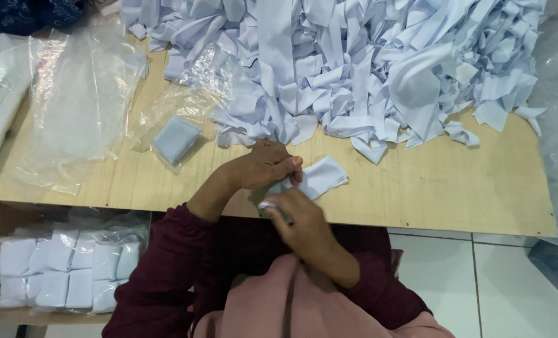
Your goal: The person folds white fabric pieces on a wooden table, aligning edges and rolling them into compact bundles. The person places the folded bundles into clear plastic bags. The workspace contains a large pile of loose fabric and a box of pre-packaged items.
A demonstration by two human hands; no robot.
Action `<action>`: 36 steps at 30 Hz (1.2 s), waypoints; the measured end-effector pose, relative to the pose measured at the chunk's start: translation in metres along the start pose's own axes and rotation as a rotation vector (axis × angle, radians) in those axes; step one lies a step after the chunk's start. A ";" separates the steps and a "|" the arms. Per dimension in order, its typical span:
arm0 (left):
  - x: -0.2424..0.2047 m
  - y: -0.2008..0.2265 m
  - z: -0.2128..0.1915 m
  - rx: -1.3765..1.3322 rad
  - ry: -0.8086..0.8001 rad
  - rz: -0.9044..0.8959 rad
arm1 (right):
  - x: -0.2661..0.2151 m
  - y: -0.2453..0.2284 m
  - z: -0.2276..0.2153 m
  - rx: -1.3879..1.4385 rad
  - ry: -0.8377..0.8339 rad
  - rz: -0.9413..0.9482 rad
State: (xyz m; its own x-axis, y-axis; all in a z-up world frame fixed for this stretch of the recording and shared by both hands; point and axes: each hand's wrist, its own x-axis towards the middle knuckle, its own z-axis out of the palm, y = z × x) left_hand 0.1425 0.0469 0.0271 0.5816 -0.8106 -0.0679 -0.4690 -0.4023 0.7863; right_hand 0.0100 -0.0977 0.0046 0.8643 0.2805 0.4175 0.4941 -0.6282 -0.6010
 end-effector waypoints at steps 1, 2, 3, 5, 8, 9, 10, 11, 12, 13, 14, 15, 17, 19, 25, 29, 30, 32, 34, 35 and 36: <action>0.000 -0.001 -0.001 0.000 -0.019 -0.072 | 0.003 0.008 -0.016 0.042 0.036 0.142; -0.001 -0.001 0.000 -0.005 -0.032 -0.148 | 0.005 0.015 -0.034 0.086 0.064 0.282; 0.002 -0.003 0.003 -0.011 -0.027 -0.152 | 0.009 0.027 -0.045 0.086 0.055 0.280; 0.010 -0.007 0.007 0.083 -0.086 -0.115 | 0.017 0.049 -0.068 0.217 0.172 0.601; 0.020 0.005 0.017 0.253 -0.061 -0.186 | 0.023 0.071 -0.071 0.182 0.098 0.700; 0.027 0.006 0.021 0.256 -0.059 -0.184 | 0.024 0.071 -0.070 0.181 0.101 0.697; 0.033 0.007 0.026 0.334 -0.028 -0.226 | 0.025 0.071 -0.069 0.122 0.078 0.703; 0.038 0.008 0.032 0.412 0.003 -0.268 | 0.026 0.072 -0.068 0.062 0.055 0.710; 0.043 0.007 0.037 0.414 0.005 -0.270 | 0.027 0.070 -0.070 0.065 0.055 0.706; 0.048 0.007 0.042 0.445 0.028 -0.294 | 0.029 0.069 -0.071 0.021 0.026 0.695; 0.054 0.007 0.048 0.476 0.048 -0.316 | 0.029 0.068 -0.073 -0.024 -0.001 0.686; 0.054 0.009 0.050 0.478 0.047 -0.315 | 0.028 0.069 -0.076 -0.022 0.002 0.686; 0.057 0.012 0.051 0.513 0.069 -0.366 | 0.030 0.072 -0.084 -0.052 -0.085 0.689; 0.049 0.027 0.052 0.503 0.075 -0.376 | 0.032 0.075 -0.086 -0.078 -0.162 0.639; 0.017 0.059 0.033 0.391 0.188 -0.295 | 0.031 0.084 -0.090 0.107 -0.195 0.537; 0.002 0.044 0.029 0.189 0.214 -0.136 | 0.023 0.084 -0.096 0.249 -0.050 0.371; 0.006 0.034 0.038 0.189 0.214 -0.138 | 0.020 0.084 -0.096 0.250 -0.051 0.371; 0.014 0.015 0.056 0.338 0.476 0.095 | 0.014 0.085 -0.094 0.098 0.094 0.074; 0.011 0.011 0.067 0.517 0.599 0.216 | 0.002 0.102 -0.085 -0.051 0.115 -0.043; 0.011 0.010 0.073 0.697 0.719 0.342 | -0.004 0.111 -0.081 -0.201 0.138 -0.159; 0.006 0.009 0.077 0.698 0.718 0.347 | -0.012 0.117 -0.079 -0.204 0.141 -0.158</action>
State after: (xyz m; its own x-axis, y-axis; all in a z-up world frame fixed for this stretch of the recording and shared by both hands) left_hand 0.0905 0.0057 -0.0138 0.4923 -0.5779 0.6509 -0.8298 -0.5373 0.1505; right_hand 0.0497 -0.2317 -0.0167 0.7495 0.2916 0.5944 0.5803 -0.7215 -0.3777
